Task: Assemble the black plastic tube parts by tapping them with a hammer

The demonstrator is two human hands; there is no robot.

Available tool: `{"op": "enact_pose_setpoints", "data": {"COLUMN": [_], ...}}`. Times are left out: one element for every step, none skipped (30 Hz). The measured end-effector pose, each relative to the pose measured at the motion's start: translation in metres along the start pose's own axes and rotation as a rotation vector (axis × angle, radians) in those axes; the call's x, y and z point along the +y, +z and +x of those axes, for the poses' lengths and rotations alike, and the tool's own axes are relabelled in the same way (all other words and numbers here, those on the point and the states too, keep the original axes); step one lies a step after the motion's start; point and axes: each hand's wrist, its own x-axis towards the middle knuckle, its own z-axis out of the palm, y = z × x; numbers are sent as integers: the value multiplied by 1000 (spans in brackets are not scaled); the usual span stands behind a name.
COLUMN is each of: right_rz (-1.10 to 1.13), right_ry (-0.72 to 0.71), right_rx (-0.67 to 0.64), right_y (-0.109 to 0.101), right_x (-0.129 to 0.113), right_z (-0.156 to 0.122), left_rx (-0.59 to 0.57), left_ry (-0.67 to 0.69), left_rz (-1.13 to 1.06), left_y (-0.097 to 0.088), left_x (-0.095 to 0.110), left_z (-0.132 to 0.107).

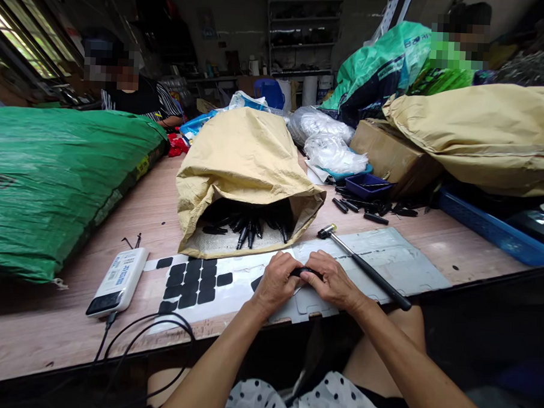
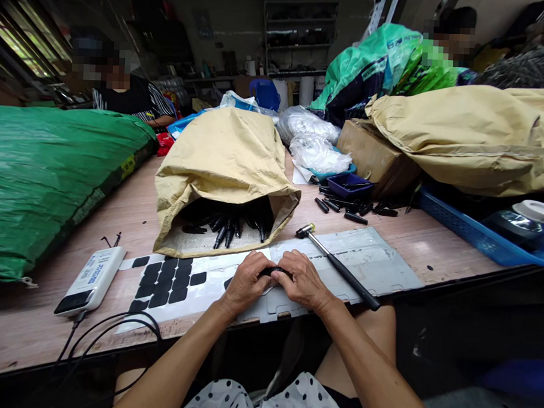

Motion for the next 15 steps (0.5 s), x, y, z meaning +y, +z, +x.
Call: {"op": "enact_pose_setpoints", "data": {"right_rz": [9,14,17,21,26,32,40,46,47,39,14,-35,-110,-213,-335], "right_ry": [-8,-14,-19,-22,-22,-18,-10,-3,3,8,20,50,109,203,332], "right_rx": [-13,-18,-12,4,26,50,69,80,87,95,117,157,210,273,319], "right_y": [-1,-2,-2,-2,-1,-1,-1,-1,-3,-7,-11,-16,-21,-27,-32], "right_x": [0,-1,-1,-1,-1,-1,-1,-1,-1,0,2,4,8,12,17], "right_z": [0,0,0,0,-1,-1,-1,-1,-2,-3,-4,-5,-7,-9,-11], "left_rx": [-14,-20,-15,2,22,41,55,65,67,67,63,58,51,40,26], "left_ry": [5,5,-1,-10,-22,-34,-46,-58,-72,-90,-113,-143,-178,-214,-249], "left_rz": [-9,-19,-30,-43,-59,-79,-96,-107,-105,-85,-50,-6,40,78,105], "left_y": [0,0,-1,-1,-2,-3,-4,-6,-9,-12,-15,-17,-20,-22,-24], "left_x": [0,0,1,1,2,3,4,5,6,6,7,7,7,6,5], "left_z": [0,0,0,1,1,2,3,4,4,4,4,3,2,1,-1]}}
